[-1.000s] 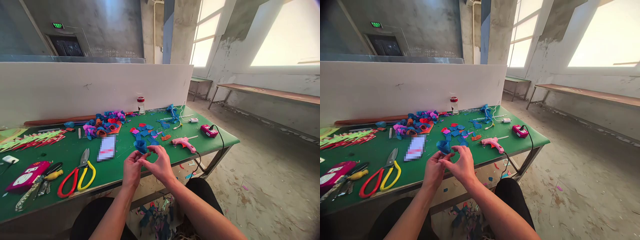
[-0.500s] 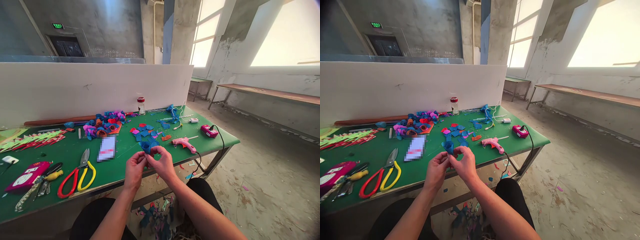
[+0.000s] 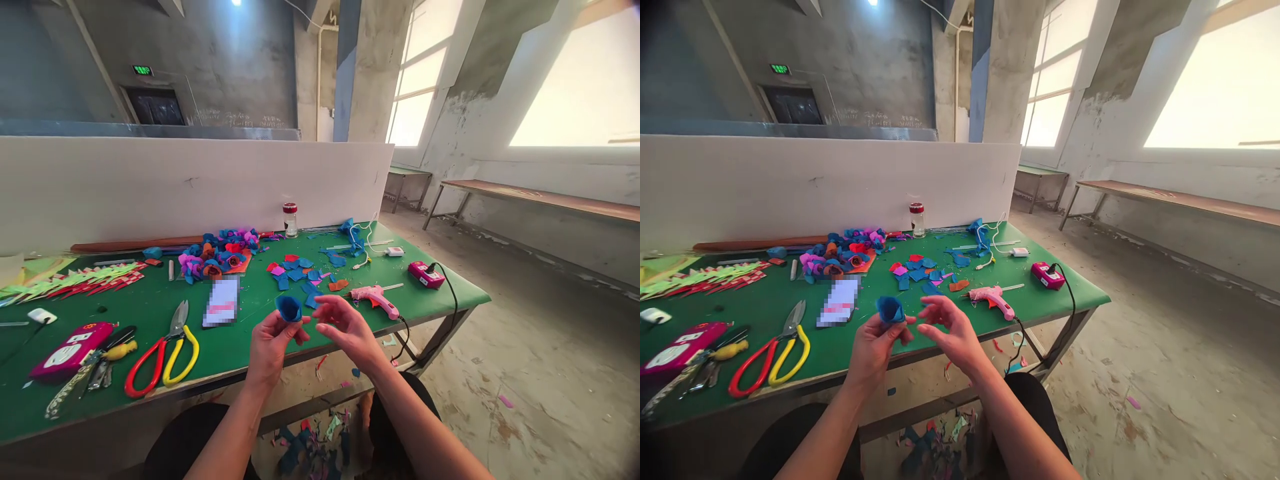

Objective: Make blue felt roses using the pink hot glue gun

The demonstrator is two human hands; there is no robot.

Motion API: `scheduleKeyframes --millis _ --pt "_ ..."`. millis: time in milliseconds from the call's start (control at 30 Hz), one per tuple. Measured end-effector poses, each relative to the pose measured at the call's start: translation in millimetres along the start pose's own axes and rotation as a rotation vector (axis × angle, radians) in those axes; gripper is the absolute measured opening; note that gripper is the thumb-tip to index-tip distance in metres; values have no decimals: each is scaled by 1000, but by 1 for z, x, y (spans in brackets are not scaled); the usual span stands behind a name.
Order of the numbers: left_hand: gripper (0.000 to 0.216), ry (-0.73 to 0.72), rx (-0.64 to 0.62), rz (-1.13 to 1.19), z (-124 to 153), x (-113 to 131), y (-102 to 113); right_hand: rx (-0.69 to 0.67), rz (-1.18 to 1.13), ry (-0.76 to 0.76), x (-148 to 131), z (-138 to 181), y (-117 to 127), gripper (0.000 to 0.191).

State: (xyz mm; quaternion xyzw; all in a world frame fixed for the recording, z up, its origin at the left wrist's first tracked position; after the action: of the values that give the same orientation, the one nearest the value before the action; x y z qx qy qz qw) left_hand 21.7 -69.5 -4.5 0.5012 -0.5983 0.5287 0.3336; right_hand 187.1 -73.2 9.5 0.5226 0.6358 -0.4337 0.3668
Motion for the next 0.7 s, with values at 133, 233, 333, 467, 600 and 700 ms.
scheduleKeyframes --millis 133,233,333,467,600,700 --pt "15 -66 55 -8 -1 2 6 261 72 -79 13 4 23 25" --pt "17 -86 74 -13 0 2 5 289 146 -74 14 7 26 34" --pt "16 -89 93 -37 4 2 -1 251 230 56 3 16 14 37" --pt "16 -70 128 -21 10 3 -11 285 362 269 -13 31 -12 19" --pt "16 -46 147 -45 12 4 -14 347 452 480 -27 35 -23 7" --pt "15 -55 147 -92 12 5 -10 318 486 557 -38 30 -19 13"
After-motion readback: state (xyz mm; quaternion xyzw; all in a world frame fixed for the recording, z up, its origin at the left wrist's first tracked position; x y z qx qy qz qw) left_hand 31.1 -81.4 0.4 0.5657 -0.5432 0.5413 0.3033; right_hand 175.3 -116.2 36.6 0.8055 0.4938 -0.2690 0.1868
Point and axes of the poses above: each hand's wrist, its own z-axis away from the middle knuckle, its own y-axis out of the back of the hand, x = y × z, the point moved 2 cm from there along -z, towards the middle knuckle, and after that the axes turned 10 degrees about x, right-handed, at the moved point
